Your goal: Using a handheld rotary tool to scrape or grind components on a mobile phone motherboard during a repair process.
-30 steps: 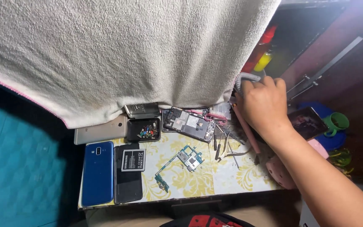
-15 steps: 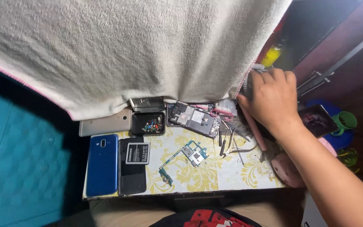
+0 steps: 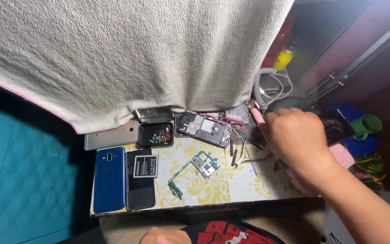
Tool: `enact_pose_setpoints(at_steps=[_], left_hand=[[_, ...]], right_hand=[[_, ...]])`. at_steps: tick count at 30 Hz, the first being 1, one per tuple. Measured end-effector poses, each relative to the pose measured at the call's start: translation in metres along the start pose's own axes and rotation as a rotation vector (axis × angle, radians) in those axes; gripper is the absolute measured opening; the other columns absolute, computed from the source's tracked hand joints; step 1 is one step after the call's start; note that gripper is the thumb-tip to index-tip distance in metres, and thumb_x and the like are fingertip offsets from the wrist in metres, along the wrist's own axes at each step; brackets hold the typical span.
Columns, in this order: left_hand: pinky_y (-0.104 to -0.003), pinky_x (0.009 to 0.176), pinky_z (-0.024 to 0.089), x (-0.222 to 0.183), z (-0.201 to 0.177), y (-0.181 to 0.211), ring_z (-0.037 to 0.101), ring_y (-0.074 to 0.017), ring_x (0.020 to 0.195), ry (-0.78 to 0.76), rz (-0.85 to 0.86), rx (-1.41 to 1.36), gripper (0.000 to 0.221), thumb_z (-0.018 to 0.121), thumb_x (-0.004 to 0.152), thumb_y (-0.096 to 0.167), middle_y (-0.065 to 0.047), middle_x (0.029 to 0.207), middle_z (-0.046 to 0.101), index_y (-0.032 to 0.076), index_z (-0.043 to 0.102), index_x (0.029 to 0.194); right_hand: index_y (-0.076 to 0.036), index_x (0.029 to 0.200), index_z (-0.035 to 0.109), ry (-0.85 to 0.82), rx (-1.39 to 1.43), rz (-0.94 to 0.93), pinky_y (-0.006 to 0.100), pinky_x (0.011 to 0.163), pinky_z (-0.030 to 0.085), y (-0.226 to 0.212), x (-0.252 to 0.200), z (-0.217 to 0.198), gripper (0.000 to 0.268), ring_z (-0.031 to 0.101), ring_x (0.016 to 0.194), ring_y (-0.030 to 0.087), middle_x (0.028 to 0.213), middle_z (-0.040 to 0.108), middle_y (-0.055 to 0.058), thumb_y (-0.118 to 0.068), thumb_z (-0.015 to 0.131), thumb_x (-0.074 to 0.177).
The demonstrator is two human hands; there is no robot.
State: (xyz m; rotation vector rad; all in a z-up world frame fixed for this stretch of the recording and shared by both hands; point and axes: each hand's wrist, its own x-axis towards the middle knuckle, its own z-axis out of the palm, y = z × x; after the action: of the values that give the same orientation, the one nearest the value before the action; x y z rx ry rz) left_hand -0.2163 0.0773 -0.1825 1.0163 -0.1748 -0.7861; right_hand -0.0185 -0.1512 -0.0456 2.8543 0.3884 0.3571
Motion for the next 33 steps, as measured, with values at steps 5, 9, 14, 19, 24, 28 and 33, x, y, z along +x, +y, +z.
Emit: enact_pose_setpoints(at_steps=[5,9,14,19,24,28,33], left_hand=[[-0.020,0.051,0.035,-0.078,-0.037,0.120,0.059,-0.0089,0.058,0.034,-0.023,-0.039,0.095,0.043,0.087,0.069,-0.018,0.085,0.077,-0.016,0.073,0.117],[-0.023,0.039,0.026,-0.069,0.011,0.150,0.041,-0.0091,0.035,0.487,0.012,0.017,0.066,0.063,0.089,0.044,-0.003,0.039,0.047,-0.013,0.081,0.117],[-0.023,0.039,0.017,-0.058,0.005,0.162,0.025,-0.0051,0.043,0.303,-0.012,0.145,0.105,0.038,0.072,0.085,0.007,0.049,0.034,-0.002,0.075,0.119],[-0.027,0.055,0.050,-0.015,0.013,0.155,0.057,-0.0147,0.065,0.380,0.145,0.185,0.069,0.043,0.093,0.052,-0.004,0.076,0.057,-0.003,0.066,0.126],[-0.029,0.080,0.064,0.022,0.030,0.161,0.069,-0.0177,0.110,0.474,0.345,0.573,0.070,0.069,0.087,0.027,-0.010,0.134,0.064,0.009,0.042,0.149],[-0.034,0.095,0.057,0.025,0.039,0.178,0.073,-0.0237,0.114,0.380,0.389,0.749,0.058,0.056,0.097,0.031,-0.013,0.135,0.069,0.006,0.044,0.148],[-0.031,0.080,0.055,0.016,0.034,0.171,0.077,-0.0278,0.089,0.447,0.136,0.865,0.058,0.049,0.092,0.017,-0.010,0.116,0.079,0.023,0.050,0.149]], right_hand=[[-0.022,0.070,0.076,-0.191,-0.122,0.172,0.038,0.043,0.045,-0.026,0.021,0.044,0.063,0.070,0.058,0.029,0.067,0.072,0.002,-0.051,0.043,0.114],[-0.021,0.079,0.078,-0.316,-0.087,0.162,0.038,0.045,0.046,-0.032,0.037,0.034,0.055,0.073,0.063,0.030,0.071,0.075,0.000,-0.038,0.040,0.116],[-0.014,0.090,0.081,-0.631,0.113,0.348,0.041,0.065,0.057,-0.039,0.050,-0.012,0.035,0.077,0.085,0.035,0.092,0.080,0.007,-0.027,0.048,0.094],[-0.018,0.093,0.077,-0.638,0.133,0.364,0.042,0.070,0.059,-0.043,0.039,-0.050,0.035,0.076,0.089,0.035,0.092,0.079,0.006,-0.046,0.056,0.088],[-0.014,0.085,0.069,-0.333,0.301,0.337,0.059,0.065,0.054,-0.061,0.001,-0.100,0.051,0.071,0.076,0.047,0.075,0.073,0.018,-0.058,0.047,0.095],[-0.021,0.072,0.069,-0.465,0.937,0.372,0.031,0.064,0.049,-0.065,-0.022,-0.118,0.023,0.066,0.062,0.011,0.064,0.077,-0.009,-0.042,0.066,0.083],[-0.019,0.069,0.068,-0.230,1.089,0.356,0.030,0.059,0.044,-0.063,-0.032,-0.093,0.037,0.056,0.054,0.010,0.056,0.066,-0.005,-0.048,0.064,0.093]])
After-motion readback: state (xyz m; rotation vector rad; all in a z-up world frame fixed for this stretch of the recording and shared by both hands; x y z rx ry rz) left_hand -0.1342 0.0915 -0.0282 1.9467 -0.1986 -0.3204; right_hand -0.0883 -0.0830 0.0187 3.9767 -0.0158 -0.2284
